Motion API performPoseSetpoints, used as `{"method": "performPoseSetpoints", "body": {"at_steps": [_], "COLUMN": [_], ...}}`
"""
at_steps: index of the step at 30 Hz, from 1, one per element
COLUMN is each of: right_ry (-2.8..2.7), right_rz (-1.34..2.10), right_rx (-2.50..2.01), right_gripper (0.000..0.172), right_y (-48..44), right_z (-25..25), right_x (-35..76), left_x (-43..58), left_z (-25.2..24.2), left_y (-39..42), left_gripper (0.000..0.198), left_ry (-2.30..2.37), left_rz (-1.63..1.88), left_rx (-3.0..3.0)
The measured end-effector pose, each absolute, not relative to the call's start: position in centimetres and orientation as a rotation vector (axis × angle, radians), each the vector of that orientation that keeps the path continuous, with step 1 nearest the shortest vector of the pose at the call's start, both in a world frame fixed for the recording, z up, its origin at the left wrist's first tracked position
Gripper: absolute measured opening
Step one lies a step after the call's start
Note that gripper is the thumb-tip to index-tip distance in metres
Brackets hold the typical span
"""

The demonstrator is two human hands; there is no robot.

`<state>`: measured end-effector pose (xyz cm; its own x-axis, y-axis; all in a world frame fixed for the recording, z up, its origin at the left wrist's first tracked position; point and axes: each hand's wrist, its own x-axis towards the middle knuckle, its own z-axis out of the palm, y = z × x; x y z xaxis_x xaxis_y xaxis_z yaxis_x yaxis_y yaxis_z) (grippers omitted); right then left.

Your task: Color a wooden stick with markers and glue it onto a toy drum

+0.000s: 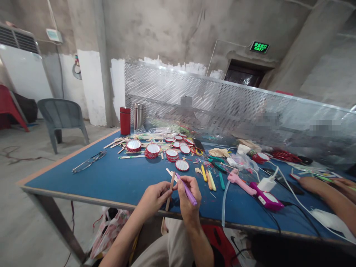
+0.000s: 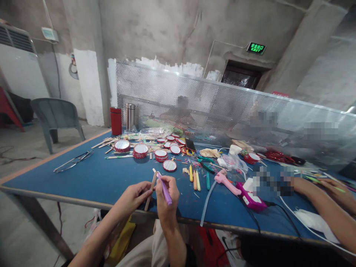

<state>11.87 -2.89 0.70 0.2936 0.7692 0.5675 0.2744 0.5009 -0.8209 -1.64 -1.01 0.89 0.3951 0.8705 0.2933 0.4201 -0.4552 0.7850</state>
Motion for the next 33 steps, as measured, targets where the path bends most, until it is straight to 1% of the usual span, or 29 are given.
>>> {"method": "performPoseSetpoints", "body": {"at_steps": [6,13,19,26,33], "right_ry": [-1.251,-1.296,-1.244,-1.267,-1.257], "right_rz": [0.435,0.506,0.442,0.480,0.474], "right_rx": [-0.993,-0.986,-1.036,-0.981,-1.023], "right_gripper": [0.016,0.017,0.018,0.017,0.018], "right_y": [-3.06,-3.06,-3.13,-3.21,-2.99], "right_z": [0.98,0.83,0.98,1.05,0.94], "right_x": [11.85,11.71,11.89,11.71,11.82], "left_x": [-1.71,-1.55,-1.67,-1.62,-1.67], "left_z": [0.93,0.86,0.88,0.97,0.90], "left_y": [-1.02,-1.16,-1.14,-1.24,-1.26], "left_gripper": [0.027,0.033,0.028,0.030,0.028], "left_ry": [1.099,1.110,1.108,1.122,1.119], "left_rz": [0.947,0.940,0.941,0.946,0.954], "left_rx": [2.055,2.059,2.053,2.057,2.059]}}
